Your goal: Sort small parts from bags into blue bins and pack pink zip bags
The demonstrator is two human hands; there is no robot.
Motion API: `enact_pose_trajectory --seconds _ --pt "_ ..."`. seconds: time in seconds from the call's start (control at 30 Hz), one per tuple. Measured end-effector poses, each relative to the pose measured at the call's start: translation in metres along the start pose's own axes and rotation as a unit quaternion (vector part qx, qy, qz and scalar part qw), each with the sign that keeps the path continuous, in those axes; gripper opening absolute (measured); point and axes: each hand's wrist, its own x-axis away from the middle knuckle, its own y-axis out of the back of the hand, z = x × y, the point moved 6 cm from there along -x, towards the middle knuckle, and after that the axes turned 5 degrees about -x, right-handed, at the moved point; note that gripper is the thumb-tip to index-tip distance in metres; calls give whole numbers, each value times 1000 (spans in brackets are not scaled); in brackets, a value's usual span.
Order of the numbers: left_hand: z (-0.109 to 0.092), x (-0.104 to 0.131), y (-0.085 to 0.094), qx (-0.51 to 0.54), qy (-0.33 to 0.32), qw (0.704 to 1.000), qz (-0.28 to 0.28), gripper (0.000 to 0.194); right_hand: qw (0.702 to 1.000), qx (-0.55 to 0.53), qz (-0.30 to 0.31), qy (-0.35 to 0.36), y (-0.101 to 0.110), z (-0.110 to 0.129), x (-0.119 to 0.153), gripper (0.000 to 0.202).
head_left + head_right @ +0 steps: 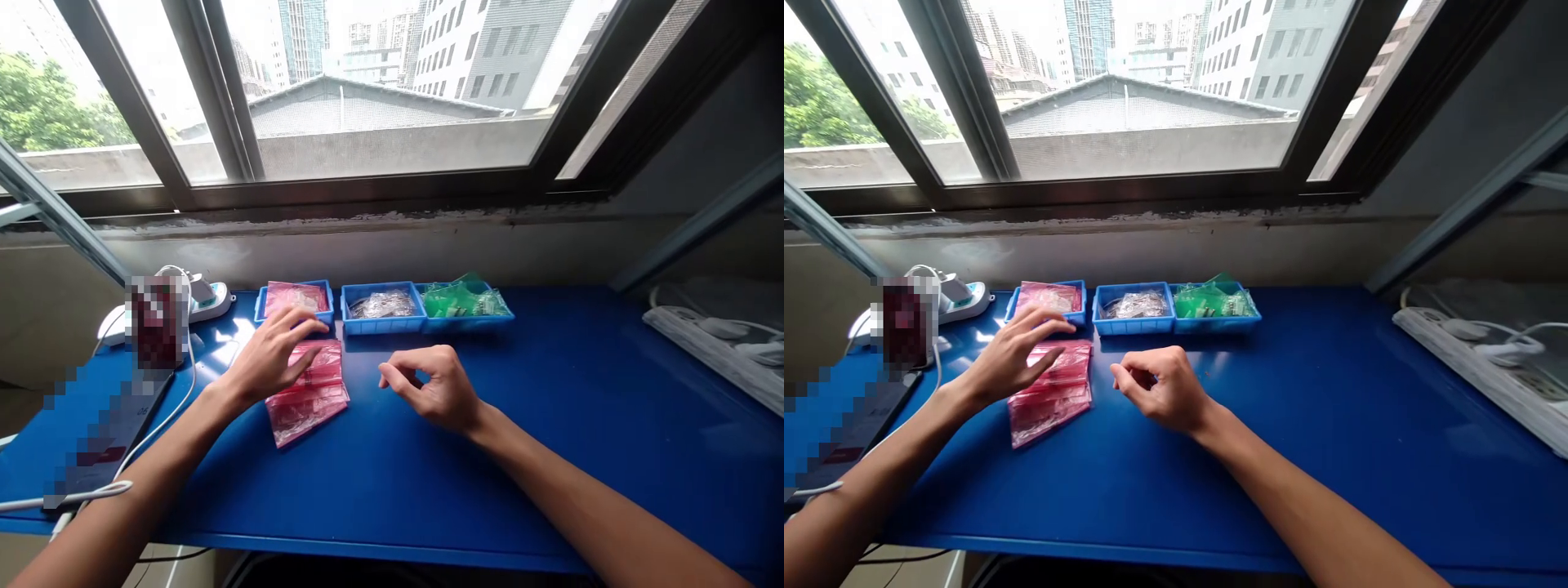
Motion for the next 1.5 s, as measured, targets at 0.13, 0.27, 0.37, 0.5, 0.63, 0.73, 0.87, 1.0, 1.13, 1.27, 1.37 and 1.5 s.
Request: enact_pose_trajectory --seconds 0.13,0.27,0.37,0.5,0.63,0.73,0.87,1.0,1.13,1.27,1.37,1.5 --pt "-16 18 -5 4 -38 995 89 26 1000 0 17 -2 -1 2 0 38" --pt "-6 25 -11 -11 -15 997 77 19 1000 4 25 -4 -2 1 0 38" --pt "-3 22 -7 -6 -4 999 43 16 999 15 23 -16 -2 -3 0 38" --pt "-16 4 13 87 38 995 -16 13 998 25 -5 -59 1 -9 0 24" --pt "-39 -23 21 260 72 963 -13 13 993 -7 -18 -114 2 -17 -1 29" --pt "-42 -38 15 359 108 927 -26 17 988 -52 -49 -136 6 -23 -1 28" --pt "-25 -40 -12 495 206 844 -21 35 973 -104 -140 -149 20 -31 -1 38" --pt "-19 -31 -32 529 241 813 10 41 962 -134 -159 -177 23 -37 -2 47" --pt "-17 -22 -36 527 275 804 -38 46 958 -172 -98 -207 14 -40 -3 50" --pt "-18 -18 -37 528 285 798 -56 47 955 -168 -76 -230 9 -42 -3 49" --pt "-18 -18 -36 511 278 811 -64 48 951 -169 -103 -237 12 -46 -1 50" --pt "-17 -17 -34 500 286 815 -66 50 948 -180 -111 -239 14 -49 -1 53"
